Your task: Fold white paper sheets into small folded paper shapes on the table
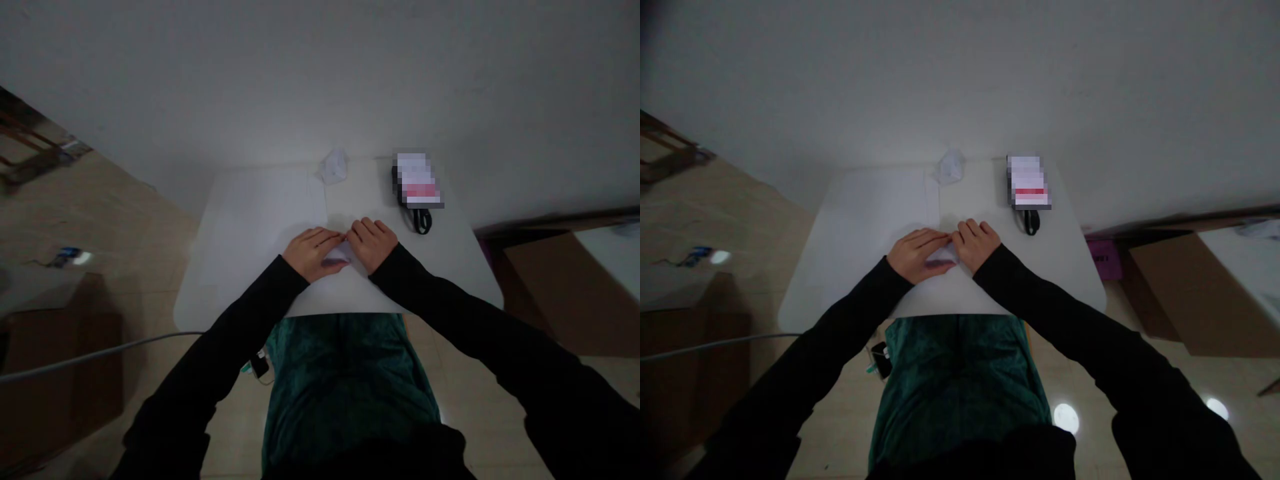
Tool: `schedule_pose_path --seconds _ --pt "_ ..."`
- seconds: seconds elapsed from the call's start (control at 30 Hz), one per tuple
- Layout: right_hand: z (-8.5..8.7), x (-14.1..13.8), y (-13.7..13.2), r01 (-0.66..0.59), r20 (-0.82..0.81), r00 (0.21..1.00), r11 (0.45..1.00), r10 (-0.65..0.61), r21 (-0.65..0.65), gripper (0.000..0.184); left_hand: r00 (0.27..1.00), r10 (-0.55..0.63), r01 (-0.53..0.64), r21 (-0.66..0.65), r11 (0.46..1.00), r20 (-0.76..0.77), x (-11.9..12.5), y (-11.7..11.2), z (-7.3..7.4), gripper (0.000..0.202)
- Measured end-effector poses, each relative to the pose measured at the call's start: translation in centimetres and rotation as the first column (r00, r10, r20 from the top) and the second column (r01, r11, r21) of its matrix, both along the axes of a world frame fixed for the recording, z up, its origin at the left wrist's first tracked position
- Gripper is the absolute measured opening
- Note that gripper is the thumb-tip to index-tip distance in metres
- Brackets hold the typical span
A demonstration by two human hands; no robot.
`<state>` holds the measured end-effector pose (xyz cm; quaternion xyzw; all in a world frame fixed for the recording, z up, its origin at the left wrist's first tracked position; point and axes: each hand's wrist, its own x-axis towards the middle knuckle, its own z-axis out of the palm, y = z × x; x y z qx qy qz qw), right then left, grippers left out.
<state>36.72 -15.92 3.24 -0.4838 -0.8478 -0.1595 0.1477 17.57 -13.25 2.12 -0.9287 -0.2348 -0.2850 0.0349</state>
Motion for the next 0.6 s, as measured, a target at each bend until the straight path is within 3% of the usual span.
schedule_pose_path --seconds 0.2,0.37,0.6 --pt "-0.6 -0.2 -1.3 -0.018 0.029 0.999 0.997 0.02 -0.069 0.035 0.998 0.063 -0.063 0.004 0.998 -0.002 -0.3 -1.5 -0.3 0.029" --pt "-2.3 0.7 -3.9 -0.041 -0.015 0.999 0.999 0.041 0.018 0.039 0.989 0.147 -0.147 -0.01 0.989 -0.013 0.1 -2.7 -0.3 0.024" --pt "-2.7 0.1 -4.3 -0.044 -0.13 0.991 0.988 0.024 -0.15 0.042 0.976 0.203 -0.213 -0.135 0.968 -0.084 0.7 -3.1 0.0 0.03"
